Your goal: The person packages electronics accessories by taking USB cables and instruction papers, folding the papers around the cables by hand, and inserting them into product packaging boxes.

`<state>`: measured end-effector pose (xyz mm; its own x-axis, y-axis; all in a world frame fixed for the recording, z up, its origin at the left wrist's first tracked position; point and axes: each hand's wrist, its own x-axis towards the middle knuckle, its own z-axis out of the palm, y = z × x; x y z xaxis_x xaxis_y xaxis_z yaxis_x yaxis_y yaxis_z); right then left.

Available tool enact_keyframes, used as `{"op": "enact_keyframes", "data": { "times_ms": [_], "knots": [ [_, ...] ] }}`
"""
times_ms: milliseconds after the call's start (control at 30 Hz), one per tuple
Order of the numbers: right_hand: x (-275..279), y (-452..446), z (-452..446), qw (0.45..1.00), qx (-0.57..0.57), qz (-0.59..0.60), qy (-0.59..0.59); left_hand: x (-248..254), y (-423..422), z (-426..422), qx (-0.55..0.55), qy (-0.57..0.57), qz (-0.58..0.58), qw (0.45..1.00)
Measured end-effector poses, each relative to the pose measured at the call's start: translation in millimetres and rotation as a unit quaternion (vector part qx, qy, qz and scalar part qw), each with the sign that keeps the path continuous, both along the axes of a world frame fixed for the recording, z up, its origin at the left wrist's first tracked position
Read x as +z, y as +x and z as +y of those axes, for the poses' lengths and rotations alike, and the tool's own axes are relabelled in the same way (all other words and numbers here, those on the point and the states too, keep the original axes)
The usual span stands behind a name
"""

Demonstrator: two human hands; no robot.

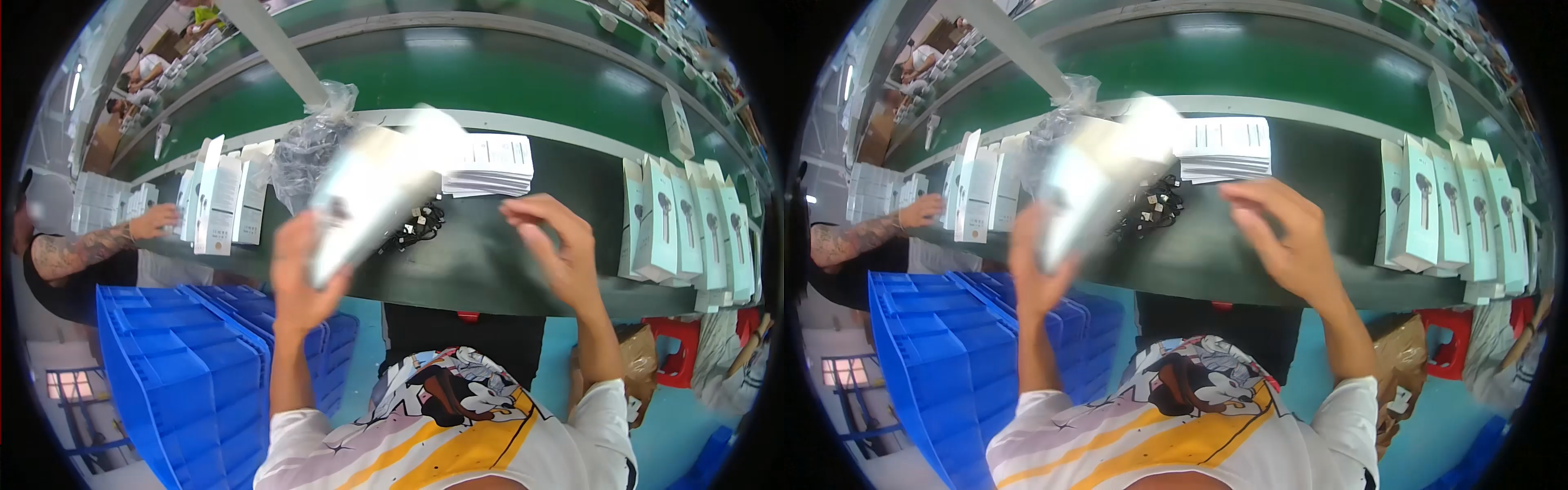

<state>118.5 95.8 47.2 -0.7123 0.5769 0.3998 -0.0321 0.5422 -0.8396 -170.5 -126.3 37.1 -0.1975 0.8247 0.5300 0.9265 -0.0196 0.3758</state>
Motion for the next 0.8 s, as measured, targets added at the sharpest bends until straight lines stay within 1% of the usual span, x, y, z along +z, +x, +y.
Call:
{"op": "enact_keyframes", "data": {
  "times_ms": [33,67,100,167,267,367,400,500,533,633,700,800],
  "knots": [
    [5.4,-13.3,-0.7,0.995,-0.003,-0.034,0.09,-1.6,-10.7,-13.5,0.125,0.022,-0.028,0.991],
    [1.9,-30.1,-1.1,0.987,0.004,-0.023,0.158,1.8,-17.7,-18.5,0.189,0.075,-0.122,0.971],
    [-5.1,-50.2,-2.5,0.974,0.011,-0.013,0.226,-5.4,-35.5,-28.2,0.225,0.119,-0.146,0.956],
    [-11.2,-92.8,-4.9,0.973,0.04,0.011,0.228,-22.6,-66.3,-45.0,0.254,0.124,-0.239,0.929],
    [-39.0,-162.1,0.0,0.963,0.041,-0.075,0.255,-49.7,-84.0,-56.5,0.346,0.015,-0.158,0.925],
    [-64.9,-206.7,7.4,0.942,0.025,-0.179,0.281,-64.5,-82.4,-53.0,0.371,-0.032,-0.119,0.921],
    [-73.3,-215.6,6.2,0.933,0.022,-0.214,0.288,-67.9,-84.7,-51.5,0.37,-0.034,-0.089,0.924],
    [-90.7,-228.6,-0.3,0.929,-0.038,-0.208,0.303,-66.4,-101.5,-52.1,0.388,-0.074,-0.01,0.919],
    [-95.0,-229.8,0.4,0.931,-0.042,-0.204,0.3,-67.5,-107.2,-51.6,0.389,-0.073,0.011,0.918],
    [-87.2,-226.4,1.0,0.939,-0.057,-0.173,0.291,-65.9,-119.0,-45.7,0.385,-0.101,0.099,0.912],
    [-76.7,-215.1,0.3,0.946,-0.065,-0.136,0.288,-67.7,-127.4,-42.5,0.394,-0.106,0.101,0.907],
    [-53.7,-196.6,-9.7,0.963,-0.065,-0.098,0.242,-63.5,-132.6,-39.1,0.408,-0.125,0.109,0.898]
  ]
}}
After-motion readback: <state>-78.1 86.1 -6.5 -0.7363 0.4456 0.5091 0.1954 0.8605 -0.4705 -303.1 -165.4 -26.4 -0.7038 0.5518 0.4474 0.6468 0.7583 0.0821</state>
